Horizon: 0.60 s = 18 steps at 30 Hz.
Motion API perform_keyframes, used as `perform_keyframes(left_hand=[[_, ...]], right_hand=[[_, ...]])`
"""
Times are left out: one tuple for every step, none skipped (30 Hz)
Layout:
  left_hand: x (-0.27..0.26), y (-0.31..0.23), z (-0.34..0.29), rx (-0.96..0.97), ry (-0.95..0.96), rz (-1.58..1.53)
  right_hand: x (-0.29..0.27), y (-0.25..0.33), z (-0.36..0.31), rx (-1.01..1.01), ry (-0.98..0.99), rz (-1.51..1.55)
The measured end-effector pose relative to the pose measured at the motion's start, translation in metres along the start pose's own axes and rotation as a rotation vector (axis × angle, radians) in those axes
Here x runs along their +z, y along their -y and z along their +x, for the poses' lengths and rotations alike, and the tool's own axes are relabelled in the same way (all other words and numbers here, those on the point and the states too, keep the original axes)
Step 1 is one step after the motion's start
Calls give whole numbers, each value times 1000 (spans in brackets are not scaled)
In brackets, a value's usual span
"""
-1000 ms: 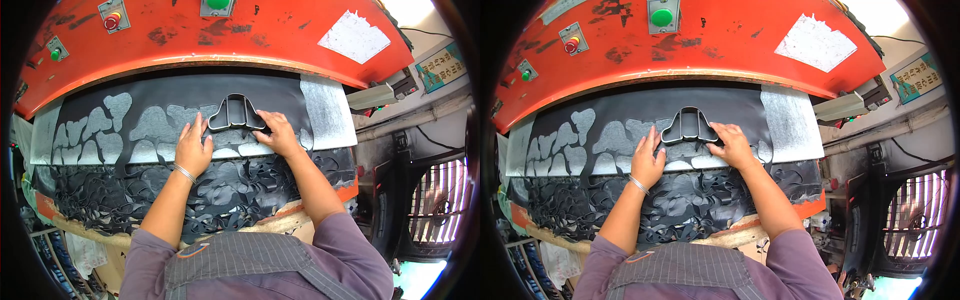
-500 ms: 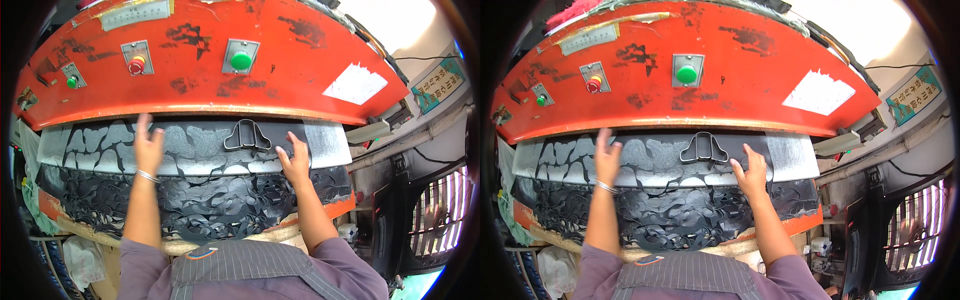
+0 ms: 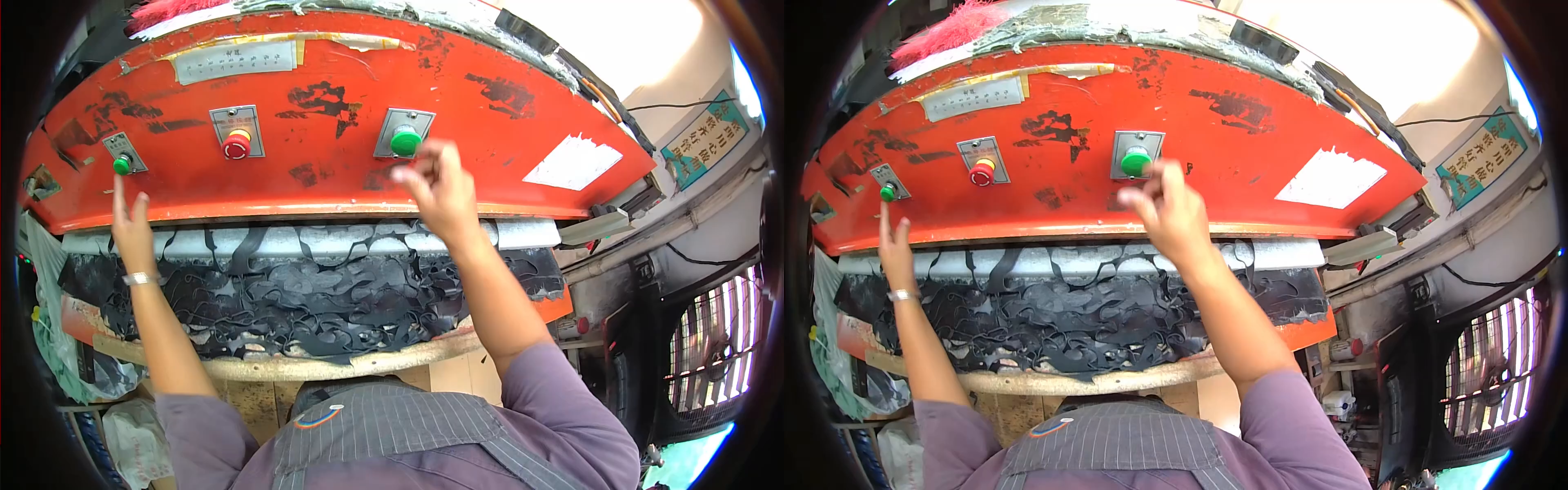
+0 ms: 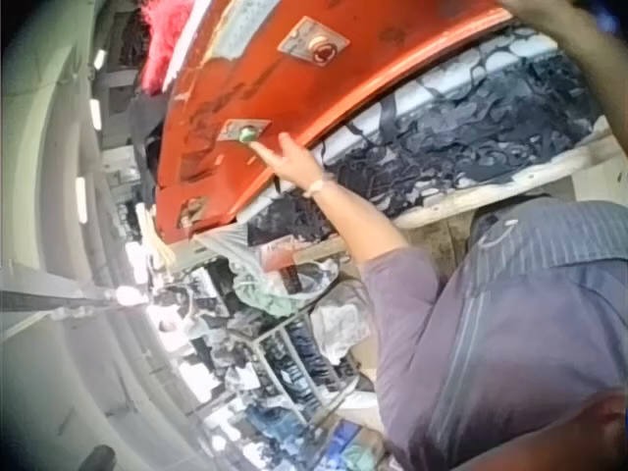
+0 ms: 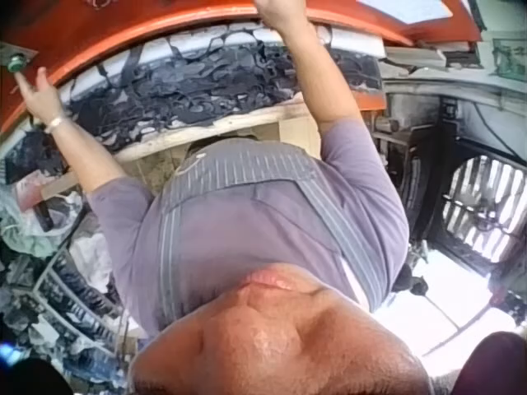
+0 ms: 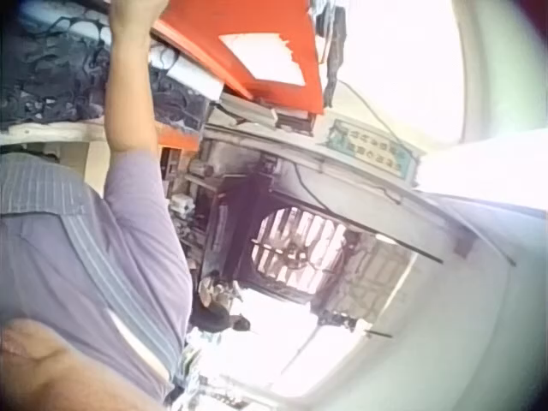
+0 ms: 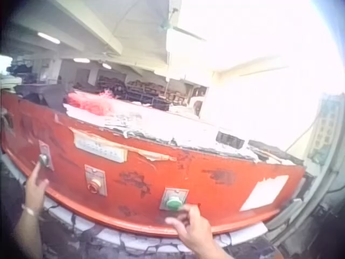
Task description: Using a hydraulic clicker press to cut leather shoe components with metal dies.
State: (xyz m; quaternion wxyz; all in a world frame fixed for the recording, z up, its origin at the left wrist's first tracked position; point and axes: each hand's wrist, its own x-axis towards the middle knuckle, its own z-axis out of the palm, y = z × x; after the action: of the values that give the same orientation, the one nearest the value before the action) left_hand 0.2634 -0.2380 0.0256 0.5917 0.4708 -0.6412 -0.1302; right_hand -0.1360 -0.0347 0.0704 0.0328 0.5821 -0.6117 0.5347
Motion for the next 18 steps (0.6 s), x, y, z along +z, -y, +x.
perform_keyframes(left_hand=[[-5,-10,-29,-97,119,-35],[-2,-24,-63,-194,241,-78],[11,-56,-95,-99,368,-96],[17,-70,-133,-199,565,-57],[21,-94,-173,-54,612,-137],[19,-107,-205,-98,849,-205],[16,-120,-231,48,980,-127],[14,-136,-253,129,1063,-3],[14,-145,-271,227,1055,-8],[18,-149,-276,240,1069,-14],[22,-154,-280,212,1009,34],[26,-158,-284,186,949,81],[29,-158,-286,212,888,93],[31,-157,-288,228,904,96],[33,-156,-289,225,883,119],[37,-156,-286,224,859,137],[38,-156,-287,220,816,98],[36,-158,-284,239,828,94]], right_hand=[[-4,2,-23,49,152,-69],[-12,2,-51,98,299,-147],[-21,3,-83,100,522,-244],[-31,12,-101,134,885,-308],[-35,20,-125,119,993,-291],[-38,25,-149,105,1099,-273],[-41,29,-171,6,1091,-308],[-46,31,-191,-82,1076,-355],[-46,35,-206,-91,1001,-421],[-43,33,-212,-74,990,-425],[-40,31,-216,-52,930,-471],[-39,27,-218,-28,870,-517],[-37,27,-213,-85,807,-509],[-37,25,-212,-68,792,-505],[-36,23,-210,-79,809,-502],[-37,21,-205,-92,824,-503],[-36,20,-203,-126,804,-500],[-34,17,-201,-111,786,-503]])
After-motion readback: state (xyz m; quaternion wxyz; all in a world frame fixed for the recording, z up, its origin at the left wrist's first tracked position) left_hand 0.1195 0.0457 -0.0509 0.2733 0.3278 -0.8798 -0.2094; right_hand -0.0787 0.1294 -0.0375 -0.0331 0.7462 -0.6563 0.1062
